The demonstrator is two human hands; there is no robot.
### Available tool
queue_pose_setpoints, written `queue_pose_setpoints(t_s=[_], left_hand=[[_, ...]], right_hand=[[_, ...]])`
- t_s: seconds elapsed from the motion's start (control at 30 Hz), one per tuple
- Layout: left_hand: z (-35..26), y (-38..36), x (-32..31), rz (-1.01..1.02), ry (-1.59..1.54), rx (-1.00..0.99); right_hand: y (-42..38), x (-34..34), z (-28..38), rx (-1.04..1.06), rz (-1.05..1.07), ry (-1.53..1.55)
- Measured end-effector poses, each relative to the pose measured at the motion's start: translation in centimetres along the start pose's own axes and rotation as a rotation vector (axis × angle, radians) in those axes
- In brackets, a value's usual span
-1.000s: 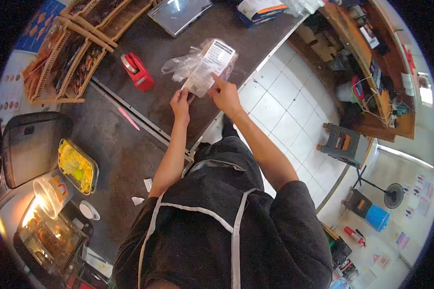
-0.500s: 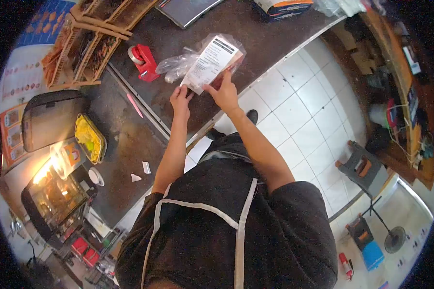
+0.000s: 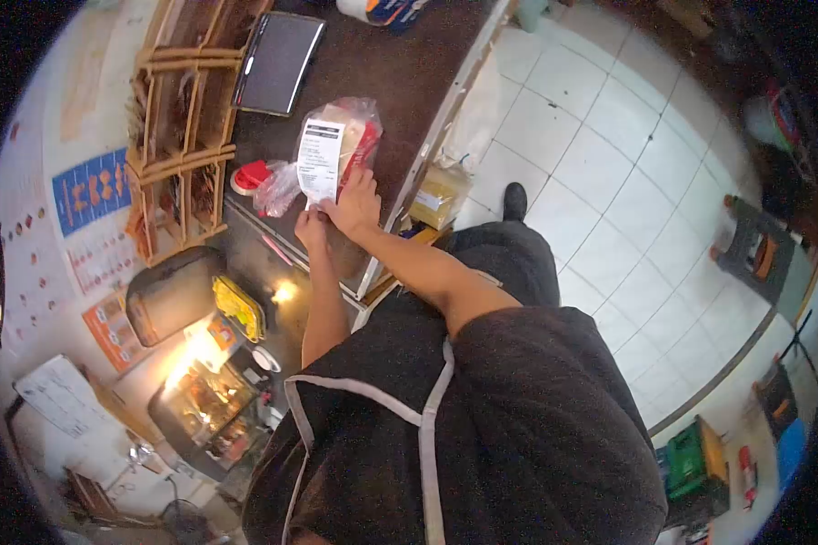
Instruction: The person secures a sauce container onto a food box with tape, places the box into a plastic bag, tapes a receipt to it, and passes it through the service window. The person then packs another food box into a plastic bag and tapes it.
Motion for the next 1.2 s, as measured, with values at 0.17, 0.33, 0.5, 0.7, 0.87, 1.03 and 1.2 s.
queue_pose_setpoints(t_s=[0.17, 0.33, 0.5, 0.7, 0.87, 1.03, 1.2], left_hand=[[-4.1, -1.3, 0.7, -0.095, -0.232, -0.107], [-7.1, 4.2, -1.3, -0.161, 0.068, -0.36], [-12.7, 5.6, -2.4, -0.175, 2.263, -0.506], [-37.4, -3.4, -3.2, -0.255, 0.363, -0.473], [-53.7, -4.3, -10.4, 0.079, 0.276, -0.877], [-66.2, -5.1, -25.0, 0.377, 0.025, -0.797], [-81.8, -11.5, -43.2, 0.771, -0.114, -1.066]], right_hand=[[-0.1, 5.0, -1.2, -0.025, 0.167, -0.068], [3.0, 18.5, -10.2, -0.06, 0.195, 0.131], [8.7, 29.0, -15.4, -0.247, -0.157, 0.202], [17.2, 38.4, -10.6, -0.178, -0.077, 0.54], [22.6, 45.3, -2.7, -0.11, 0.373, 0.482], [25.7, 53.5, 4.2, -0.057, 0.643, 0.646], [31.5, 70.4, 8.2, 0.151, 0.494, 1.005]])
Point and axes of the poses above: each hand's wrist, its own y-axis towards the middle knuckle, its own x-axis out of the back of the hand, z = x × y, the point moved 4 cm from there along y, towards the middle knuckle, and after that the axes turned 5 degrees about -y, right-handed, at the moved point
